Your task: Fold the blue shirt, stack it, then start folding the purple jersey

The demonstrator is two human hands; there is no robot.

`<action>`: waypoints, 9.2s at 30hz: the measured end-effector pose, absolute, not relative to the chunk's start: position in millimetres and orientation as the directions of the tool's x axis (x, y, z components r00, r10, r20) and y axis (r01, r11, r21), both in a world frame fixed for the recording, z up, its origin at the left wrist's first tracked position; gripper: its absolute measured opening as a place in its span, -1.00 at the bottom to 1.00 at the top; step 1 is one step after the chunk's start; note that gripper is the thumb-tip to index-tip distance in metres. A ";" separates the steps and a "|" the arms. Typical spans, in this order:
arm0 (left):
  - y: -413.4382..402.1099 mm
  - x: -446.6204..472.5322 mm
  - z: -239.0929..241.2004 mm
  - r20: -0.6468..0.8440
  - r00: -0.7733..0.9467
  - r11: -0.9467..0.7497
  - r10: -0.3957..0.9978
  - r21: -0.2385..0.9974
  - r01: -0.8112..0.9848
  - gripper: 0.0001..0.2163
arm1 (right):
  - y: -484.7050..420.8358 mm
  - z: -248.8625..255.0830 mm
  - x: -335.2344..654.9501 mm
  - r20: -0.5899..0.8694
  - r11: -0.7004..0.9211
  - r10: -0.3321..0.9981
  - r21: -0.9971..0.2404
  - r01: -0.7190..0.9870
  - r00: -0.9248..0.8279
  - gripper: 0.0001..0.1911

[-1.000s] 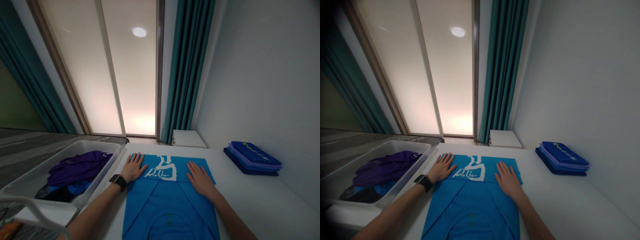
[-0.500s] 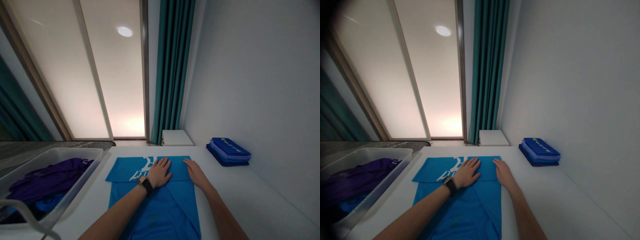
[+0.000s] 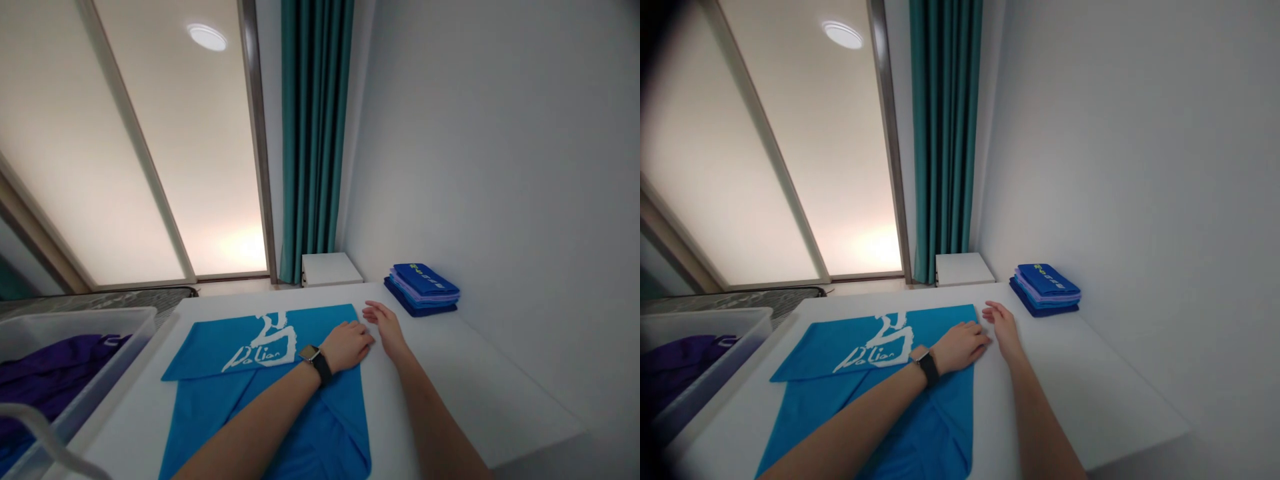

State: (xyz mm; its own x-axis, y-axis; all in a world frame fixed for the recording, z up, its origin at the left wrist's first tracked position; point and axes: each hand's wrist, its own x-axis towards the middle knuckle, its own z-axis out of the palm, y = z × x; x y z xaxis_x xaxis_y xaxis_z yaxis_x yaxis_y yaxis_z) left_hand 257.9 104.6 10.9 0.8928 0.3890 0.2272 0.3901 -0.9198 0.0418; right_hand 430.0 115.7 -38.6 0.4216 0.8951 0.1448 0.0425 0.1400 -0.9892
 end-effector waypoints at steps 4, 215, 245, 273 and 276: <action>107.8 263.8 3.0 0.216 0.897 -0.922 0.386 0.058 0.383 -0.84 | 115.3 -36.4 430.6 0.115 0.154 0.888 -0.987 -0.052 0.446 -0.60; 115.0 6.4 -38.5 0.291 0.467 -0.491 0.835 0.012 0.871 -0.49 | 106.7 -6.3 245.5 0.072 0.347 0.938 -0.171 0.922 -0.340 -0.37; 130.5 54.1 -17.8 0.157 0.522 -0.539 0.838 0.086 0.838 -0.50 | 127.7 -18.5 245.0 0.048 0.407 0.913 -0.165 0.898 -0.405 -0.37; 127.4 -15.5 -21.6 0.216 0.220 -0.233 0.951 0.034 0.972 -0.42 | 138.9 -5.8 173.9 0.080 0.415 0.910 -0.205 0.886 -0.408 -0.35; 126.7 -15.1 -20.9 0.231 0.226 -0.240 0.946 0.034 0.970 -0.44 | 138.7 -12.6 165.0 0.078 0.413 0.910 -0.231 0.881 -0.407 -0.34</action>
State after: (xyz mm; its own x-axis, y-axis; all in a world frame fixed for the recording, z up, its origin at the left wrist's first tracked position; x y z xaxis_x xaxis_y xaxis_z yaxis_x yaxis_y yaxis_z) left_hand -15.1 126.7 -20.9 0.2262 0.9463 0.2309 0.9701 -0.2403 0.0345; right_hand 165.0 138.7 -12.6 -0.4065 0.9103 0.0784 0.8808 0.4133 -0.2309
